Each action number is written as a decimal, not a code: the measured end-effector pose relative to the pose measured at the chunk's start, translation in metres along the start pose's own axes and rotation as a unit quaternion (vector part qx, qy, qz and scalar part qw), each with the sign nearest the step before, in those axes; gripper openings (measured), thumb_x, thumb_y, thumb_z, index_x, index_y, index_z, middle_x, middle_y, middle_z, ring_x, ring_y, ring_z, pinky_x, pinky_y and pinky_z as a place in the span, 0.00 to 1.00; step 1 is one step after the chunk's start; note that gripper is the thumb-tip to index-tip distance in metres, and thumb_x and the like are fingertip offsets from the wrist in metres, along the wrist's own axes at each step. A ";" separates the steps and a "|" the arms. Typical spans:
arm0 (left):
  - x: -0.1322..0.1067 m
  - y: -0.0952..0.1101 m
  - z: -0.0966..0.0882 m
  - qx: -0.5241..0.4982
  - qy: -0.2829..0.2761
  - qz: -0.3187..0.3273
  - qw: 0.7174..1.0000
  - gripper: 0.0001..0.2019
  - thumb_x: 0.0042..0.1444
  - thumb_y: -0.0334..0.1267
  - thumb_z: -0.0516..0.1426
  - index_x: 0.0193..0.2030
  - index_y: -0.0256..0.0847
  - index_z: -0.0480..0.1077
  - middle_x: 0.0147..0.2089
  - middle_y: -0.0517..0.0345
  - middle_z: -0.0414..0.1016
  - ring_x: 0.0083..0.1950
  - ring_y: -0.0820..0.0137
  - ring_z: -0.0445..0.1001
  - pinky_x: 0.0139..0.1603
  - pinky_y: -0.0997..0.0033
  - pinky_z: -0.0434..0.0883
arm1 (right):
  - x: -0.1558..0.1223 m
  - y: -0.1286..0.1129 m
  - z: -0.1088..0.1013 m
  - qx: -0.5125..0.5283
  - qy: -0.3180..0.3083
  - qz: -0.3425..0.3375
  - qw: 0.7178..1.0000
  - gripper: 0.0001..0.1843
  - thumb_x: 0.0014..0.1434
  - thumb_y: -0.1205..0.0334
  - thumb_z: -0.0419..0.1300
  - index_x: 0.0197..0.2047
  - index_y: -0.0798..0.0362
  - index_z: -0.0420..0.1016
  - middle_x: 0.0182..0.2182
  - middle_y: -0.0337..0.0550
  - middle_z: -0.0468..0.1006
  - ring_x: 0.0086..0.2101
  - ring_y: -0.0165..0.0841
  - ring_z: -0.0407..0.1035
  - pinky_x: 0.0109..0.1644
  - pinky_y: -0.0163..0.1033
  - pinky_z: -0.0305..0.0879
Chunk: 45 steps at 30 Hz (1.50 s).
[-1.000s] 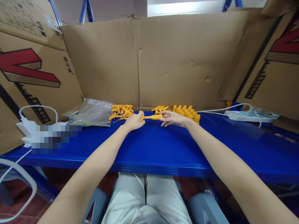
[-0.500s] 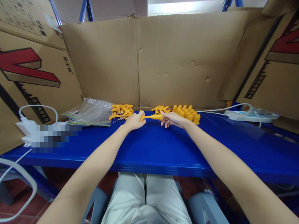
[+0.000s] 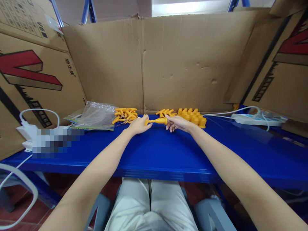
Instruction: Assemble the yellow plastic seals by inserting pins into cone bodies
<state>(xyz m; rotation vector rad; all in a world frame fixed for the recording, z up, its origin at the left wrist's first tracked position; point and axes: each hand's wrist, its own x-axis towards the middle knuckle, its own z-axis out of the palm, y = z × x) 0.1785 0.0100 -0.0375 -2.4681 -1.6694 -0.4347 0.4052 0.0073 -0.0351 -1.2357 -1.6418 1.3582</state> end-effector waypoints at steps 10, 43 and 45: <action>0.000 -0.001 0.001 -0.006 -0.003 0.000 1.000 0.18 0.58 0.51 0.50 0.50 0.43 0.63 0.39 0.49 0.77 0.41 0.57 0.76 0.38 0.66 0.67 | 0.007 0.008 -0.014 0.016 -0.052 -0.009 0.998 0.15 0.60 0.51 0.59 0.46 0.52 0.71 0.39 0.47 0.80 0.28 0.30 0.76 0.32 0.33 0.71; 0.000 -0.001 0.000 -0.010 -0.011 0.004 1.000 0.17 0.58 0.51 0.50 0.48 0.43 0.64 0.37 0.51 0.76 0.41 0.58 0.76 0.37 0.66 0.66 | 0.007 0.007 -0.026 0.011 -0.012 -0.032 0.999 0.24 0.53 0.68 0.67 0.54 0.52 0.71 0.46 0.49 0.79 0.39 0.33 0.77 0.40 0.35 0.73; 0.000 -0.001 0.000 -0.014 -0.010 0.003 1.000 0.17 0.58 0.51 0.50 0.48 0.43 0.64 0.37 0.51 0.76 0.41 0.58 0.76 0.37 0.66 0.66 | 0.008 0.007 -0.025 0.013 -0.003 -0.035 0.999 0.21 0.54 0.67 0.66 0.52 0.53 0.72 0.45 0.50 0.79 0.37 0.33 0.77 0.39 0.34 0.73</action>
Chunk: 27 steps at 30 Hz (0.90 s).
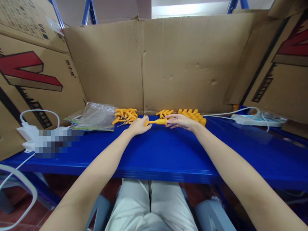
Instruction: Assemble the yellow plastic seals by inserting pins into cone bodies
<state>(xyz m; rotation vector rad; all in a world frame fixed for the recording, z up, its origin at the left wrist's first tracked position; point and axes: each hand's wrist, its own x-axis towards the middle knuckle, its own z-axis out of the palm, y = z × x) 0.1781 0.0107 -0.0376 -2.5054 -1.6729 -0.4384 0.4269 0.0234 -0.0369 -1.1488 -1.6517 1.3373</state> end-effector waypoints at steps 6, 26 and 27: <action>0.001 -0.001 0.001 0.003 -0.002 0.002 1.000 0.17 0.58 0.51 0.50 0.48 0.43 0.64 0.38 0.50 0.76 0.41 0.58 0.76 0.37 0.66 0.66 | -0.002 -0.003 0.005 0.006 0.000 0.003 1.000 0.11 0.58 0.63 0.63 0.45 0.54 0.73 0.43 0.49 0.79 0.34 0.31 0.77 0.36 0.33 0.72; 0.001 -0.001 0.002 0.006 0.001 0.003 1.000 0.17 0.58 0.50 0.49 0.48 0.42 0.63 0.38 0.49 0.76 0.41 0.57 0.76 0.36 0.66 0.66 | 0.005 0.001 0.007 0.033 -0.011 -0.012 0.999 0.13 0.56 0.63 0.65 0.45 0.55 0.75 0.45 0.50 0.79 0.34 0.31 0.77 0.38 0.33 0.73; 0.001 -0.001 0.002 0.007 0.002 0.004 1.000 0.17 0.58 0.50 0.49 0.48 0.42 0.63 0.38 0.49 0.76 0.41 0.57 0.76 0.36 0.66 0.66 | 0.005 0.001 0.008 0.034 -0.010 -0.010 0.999 0.12 0.57 0.62 0.65 0.45 0.55 0.75 0.44 0.49 0.80 0.34 0.31 0.77 0.38 0.33 0.73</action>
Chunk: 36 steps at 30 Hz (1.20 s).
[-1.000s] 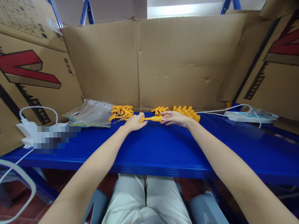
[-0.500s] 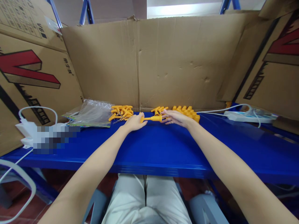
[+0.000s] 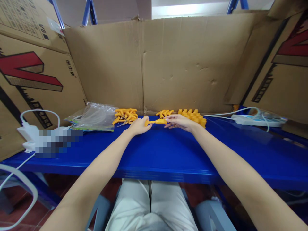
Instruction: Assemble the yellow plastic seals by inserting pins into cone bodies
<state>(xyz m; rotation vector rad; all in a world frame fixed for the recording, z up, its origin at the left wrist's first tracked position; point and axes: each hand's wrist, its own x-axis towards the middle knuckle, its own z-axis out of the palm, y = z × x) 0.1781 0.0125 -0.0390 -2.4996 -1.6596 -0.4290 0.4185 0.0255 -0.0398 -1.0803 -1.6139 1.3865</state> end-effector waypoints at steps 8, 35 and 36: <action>-0.001 0.000 0.000 0.000 -0.002 -0.002 1.000 0.18 0.58 0.50 0.50 0.49 0.42 0.63 0.38 0.49 0.76 0.41 0.57 0.76 0.37 0.66 0.66 | -0.002 -0.002 0.006 0.004 0.014 0.007 1.000 0.08 0.61 0.61 0.61 0.42 0.56 0.74 0.41 0.49 0.80 0.33 0.31 0.77 0.42 0.36 0.73; -0.001 0.000 0.000 -0.009 0.007 0.001 1.000 0.17 0.58 0.50 0.50 0.48 0.42 0.64 0.36 0.51 0.76 0.39 0.58 0.76 0.36 0.67 0.66 | -0.003 -0.003 0.002 0.008 -0.015 -0.014 1.000 0.20 0.53 0.67 0.67 0.50 0.55 0.72 0.50 0.52 0.77 0.36 0.31 0.77 0.42 0.35 0.74; -0.001 0.001 -0.001 -0.009 0.006 0.000 1.000 0.17 0.58 0.50 0.50 0.48 0.42 0.64 0.36 0.51 0.76 0.39 0.58 0.76 0.36 0.67 0.66 | -0.002 -0.002 0.003 0.011 -0.014 -0.016 1.000 0.19 0.53 0.67 0.67 0.49 0.55 0.72 0.49 0.52 0.78 0.36 0.31 0.77 0.41 0.34 0.74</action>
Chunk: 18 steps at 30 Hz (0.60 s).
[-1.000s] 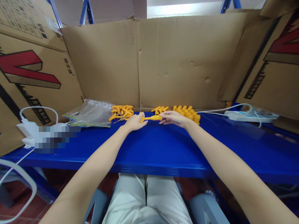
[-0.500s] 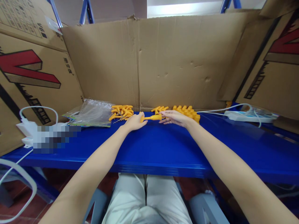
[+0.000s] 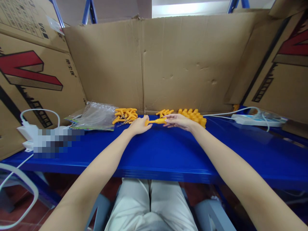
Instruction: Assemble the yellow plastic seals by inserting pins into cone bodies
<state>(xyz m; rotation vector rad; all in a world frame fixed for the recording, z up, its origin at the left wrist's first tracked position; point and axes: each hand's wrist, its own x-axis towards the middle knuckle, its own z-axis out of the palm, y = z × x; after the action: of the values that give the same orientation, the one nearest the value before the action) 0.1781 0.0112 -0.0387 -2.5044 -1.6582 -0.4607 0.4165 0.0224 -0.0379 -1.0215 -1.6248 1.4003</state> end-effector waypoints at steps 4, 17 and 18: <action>0.000 0.000 -0.001 -0.002 -0.005 -0.001 1.000 0.17 0.58 0.50 0.50 0.48 0.42 0.64 0.37 0.51 0.76 0.40 0.58 0.76 0.36 0.67 0.66 | 0.001 0.000 0.002 0.014 0.004 0.005 1.000 0.14 0.55 0.67 0.65 0.46 0.56 0.73 0.46 0.52 0.79 0.34 0.30 0.77 0.40 0.33 0.75; -0.001 -0.007 -0.001 -0.046 0.050 -0.086 0.994 0.33 0.61 0.46 0.51 0.70 0.45 0.43 0.45 0.47 0.77 0.48 0.56 0.76 0.48 0.59 0.68 | 0.025 -0.024 0.014 0.000 0.143 -0.052 0.988 0.12 0.57 0.69 0.61 0.45 0.55 0.68 0.43 0.52 0.78 0.37 0.33 0.76 0.44 0.39 0.73; -0.001 -0.009 -0.001 -0.035 0.055 -0.107 0.992 0.34 0.61 0.44 0.51 0.70 0.45 0.41 0.46 0.45 0.76 0.49 0.55 0.76 0.50 0.58 0.68 | 0.032 -0.026 0.015 -0.043 0.168 -0.066 0.983 0.13 0.57 0.68 0.61 0.46 0.55 0.67 0.44 0.52 0.77 0.38 0.33 0.75 0.45 0.40 0.73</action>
<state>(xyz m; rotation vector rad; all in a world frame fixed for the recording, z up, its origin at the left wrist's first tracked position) 0.1692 0.0137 -0.0384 -2.3078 -1.9072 -0.6761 0.3877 0.0438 -0.0129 -1.1108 -1.4821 1.0139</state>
